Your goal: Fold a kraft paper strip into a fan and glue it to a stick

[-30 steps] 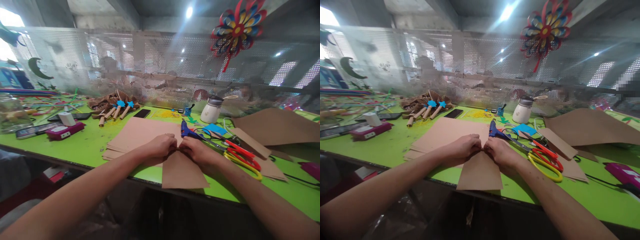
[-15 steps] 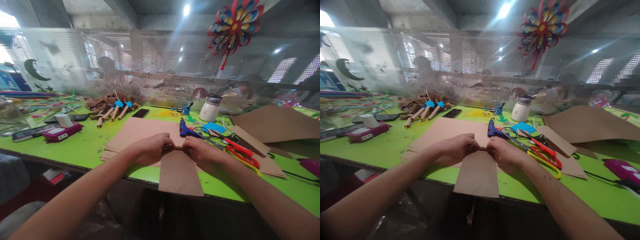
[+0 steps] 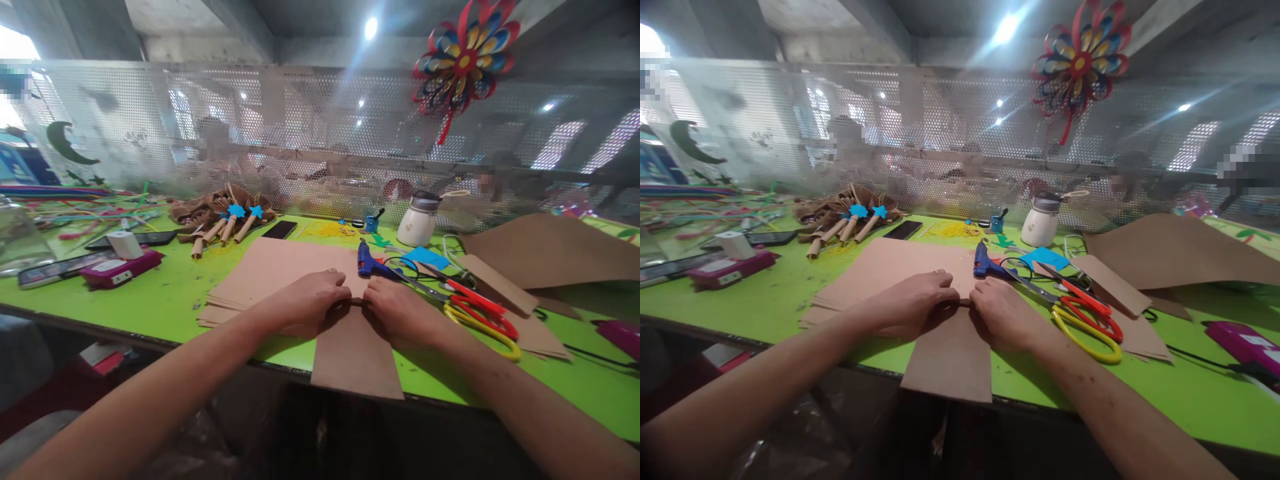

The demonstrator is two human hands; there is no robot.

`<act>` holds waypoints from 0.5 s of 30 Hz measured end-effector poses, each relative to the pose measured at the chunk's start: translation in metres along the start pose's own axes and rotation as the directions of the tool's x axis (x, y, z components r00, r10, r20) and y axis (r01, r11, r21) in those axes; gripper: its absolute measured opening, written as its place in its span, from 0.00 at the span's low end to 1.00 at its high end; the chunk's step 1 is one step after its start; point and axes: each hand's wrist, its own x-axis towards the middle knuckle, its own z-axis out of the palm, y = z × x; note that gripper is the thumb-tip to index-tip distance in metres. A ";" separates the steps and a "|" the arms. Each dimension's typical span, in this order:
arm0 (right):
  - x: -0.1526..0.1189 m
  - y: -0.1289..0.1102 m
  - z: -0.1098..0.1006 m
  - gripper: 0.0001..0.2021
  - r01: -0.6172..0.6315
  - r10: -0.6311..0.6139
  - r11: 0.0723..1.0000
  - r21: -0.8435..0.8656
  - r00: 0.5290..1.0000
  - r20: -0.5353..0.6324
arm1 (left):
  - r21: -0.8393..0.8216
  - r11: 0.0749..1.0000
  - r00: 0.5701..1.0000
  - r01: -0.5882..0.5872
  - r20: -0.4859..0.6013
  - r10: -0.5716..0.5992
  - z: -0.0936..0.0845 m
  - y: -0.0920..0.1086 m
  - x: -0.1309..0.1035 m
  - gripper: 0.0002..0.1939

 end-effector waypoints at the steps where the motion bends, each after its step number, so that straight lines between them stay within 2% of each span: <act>1: 0.000 -0.001 0.001 0.06 0.002 -0.002 1.000 -0.019 1.000 -0.007 | -0.018 1.000 1.000 0.015 0.002 -0.015 -0.001 0.000 0.001 0.12; 5: 0.003 -0.005 0.004 0.04 0.046 -0.051 0.996 -0.071 0.997 -0.061 | -0.181 0.972 0.989 0.149 0.041 -0.143 0.000 -0.011 0.012 0.14; 7: 0.005 -0.008 0.004 0.04 0.071 -0.082 0.991 -0.110 0.992 -0.099 | -0.275 0.923 0.963 0.268 0.087 -0.253 0.000 -0.019 0.017 0.18; 9: 0.007 -0.011 0.003 0.05 0.086 -0.104 0.986 -0.142 0.986 -0.127 | -0.364 0.865 0.939 0.344 0.156 -0.308 0.000 -0.026 0.020 0.22; 12: 0.008 -0.015 0.001 0.04 0.085 -0.109 0.985 -0.147 0.980 -0.167 | -0.471 0.805 0.928 0.360 0.267 -0.259 -0.003 -0.033 0.018 0.23; 15: 0.008 -0.016 -0.001 0.04 0.081 -0.108 0.987 -0.137 0.972 -0.207 | -0.557 0.750 0.924 0.356 0.327 -0.196 -0.004 -0.036 0.014 0.23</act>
